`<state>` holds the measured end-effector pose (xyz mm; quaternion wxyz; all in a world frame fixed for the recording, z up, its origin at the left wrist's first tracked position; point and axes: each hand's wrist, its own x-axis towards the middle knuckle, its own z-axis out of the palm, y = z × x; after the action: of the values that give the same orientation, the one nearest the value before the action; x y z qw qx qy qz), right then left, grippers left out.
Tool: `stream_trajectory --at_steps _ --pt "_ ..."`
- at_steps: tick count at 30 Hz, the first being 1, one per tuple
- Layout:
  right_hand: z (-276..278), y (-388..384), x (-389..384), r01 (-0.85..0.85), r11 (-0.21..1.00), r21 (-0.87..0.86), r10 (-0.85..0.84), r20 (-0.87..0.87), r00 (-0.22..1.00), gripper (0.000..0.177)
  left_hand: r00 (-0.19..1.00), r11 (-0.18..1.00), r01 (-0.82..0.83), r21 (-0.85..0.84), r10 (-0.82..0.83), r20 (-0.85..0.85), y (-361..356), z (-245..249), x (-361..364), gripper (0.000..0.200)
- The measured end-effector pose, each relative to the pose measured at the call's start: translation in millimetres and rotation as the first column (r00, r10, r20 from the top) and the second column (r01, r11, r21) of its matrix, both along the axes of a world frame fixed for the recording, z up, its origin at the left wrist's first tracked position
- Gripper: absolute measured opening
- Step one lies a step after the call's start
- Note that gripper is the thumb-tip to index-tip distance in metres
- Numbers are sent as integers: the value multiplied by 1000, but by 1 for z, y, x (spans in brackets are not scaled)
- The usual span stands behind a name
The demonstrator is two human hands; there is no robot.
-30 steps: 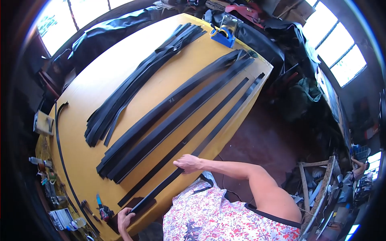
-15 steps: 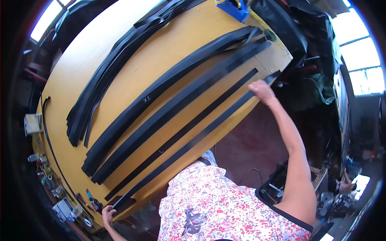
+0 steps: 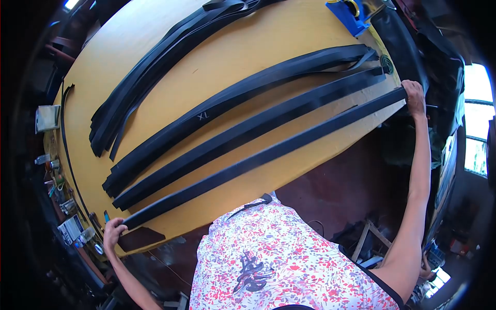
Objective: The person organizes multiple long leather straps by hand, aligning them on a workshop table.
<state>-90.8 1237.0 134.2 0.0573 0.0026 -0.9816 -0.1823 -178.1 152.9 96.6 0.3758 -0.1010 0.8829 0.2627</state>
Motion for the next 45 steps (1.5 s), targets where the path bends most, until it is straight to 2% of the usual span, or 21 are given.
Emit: stream_trajectory --at_steps 3,4,9,13,18,20,21,22,24,28,30,31,32,33,34,36,38,39,40,42,45 --pt "-16 14 -20 4 992 128 -7 23 1000 25 996 997 70 -24 -71 -56 31 10 -29 17" --pt "-22 16 -24 22 981 195 -33 55 998 26 998 999 30 17 -29 -50 46 14 -35 18" --pt "-63 27 -39 43 955 294 -92 155 984 31 997 999 32 -6 -32 -75 77 18 -47 23" --pt "-73 31 -39 55 947 316 -99 127 987 32 996 999 12 -37 -15 -86 69 21 -40 24" --pt "-68 30 -49 62 940 334 -114 137 984 31 1000 999 -18 -37 18 6 71 23 -35 27" --pt "-69 26 -53 44 945 324 -92 134 987 30 1000 1000 14 -21 -14 -25 73 20 -35 27" --pt "-68 19 -56 78 929 361 -154 185 971 29 1000 999 11 -42 -11 -15 81 21 -36 28" --pt "-71 21 -56 67 933 354 -142 191 971 29 1000 998 3 -67 -3 -4 84 22 -36 28" --pt "-77 29 -53 66 948 310 -121 160 980 30 1000 1000 -3 -30 2 -24 75 15 -35 28" --pt "-76 31 -52 70 940 333 -131 165 978 29 1000 999 -4 -44 3 -25 75 17 -38 24" --pt "-71 23 -52 169 940 298 -219 144 965 27 997 990 -68 -126 63 -38 73 9 -38 20" --pt "-74 31 -49 140 951 277 -169 85 982 26 997 998 -41 -49 38 -72 54 -6 -34 19" --pt "-74 33 -49 173 936 306 -207 82 975 27 994 996 -88 1 87 -73 42 -17 -30 20" --pt "-74 34 -49 155 927 341 -184 52 982 25 993 997 -68 29 71 -98 36 -26 -30 23" --pt "-78 39 -48 190 914 360 -222 50 974 22 980 997 -73 27 77 -182 20 -43 -23 26" --pt "-86 41 -48 249 861 444 -288 20 957 22 968 987 -154 48 160 -192 19 -55 -17 32" --pt "-92 43 -47 277 865 419 -289 -37 957 26 961 983 -182 20 182 -210 30 -55 -13 34" --pt "-94 45 -48 358 838 412 -387 -14 922 30 957 982 -185 45 190 -219 29 -58 -10 33" --pt "-96 46 -48 356 840 410 -382 -20 924 30 954 981 -190 47 196 -226 28 -60 -8 33" --pt "-100 47 -46 527 765 369 -558 -28 830 30 956 977 -210 42 214 -199 26 -63 -7 33" --pt "-112 58 -43 568 751 336 -589 -48 807 38 953 980 -199 30 201 -225 28 -65 -9 34"
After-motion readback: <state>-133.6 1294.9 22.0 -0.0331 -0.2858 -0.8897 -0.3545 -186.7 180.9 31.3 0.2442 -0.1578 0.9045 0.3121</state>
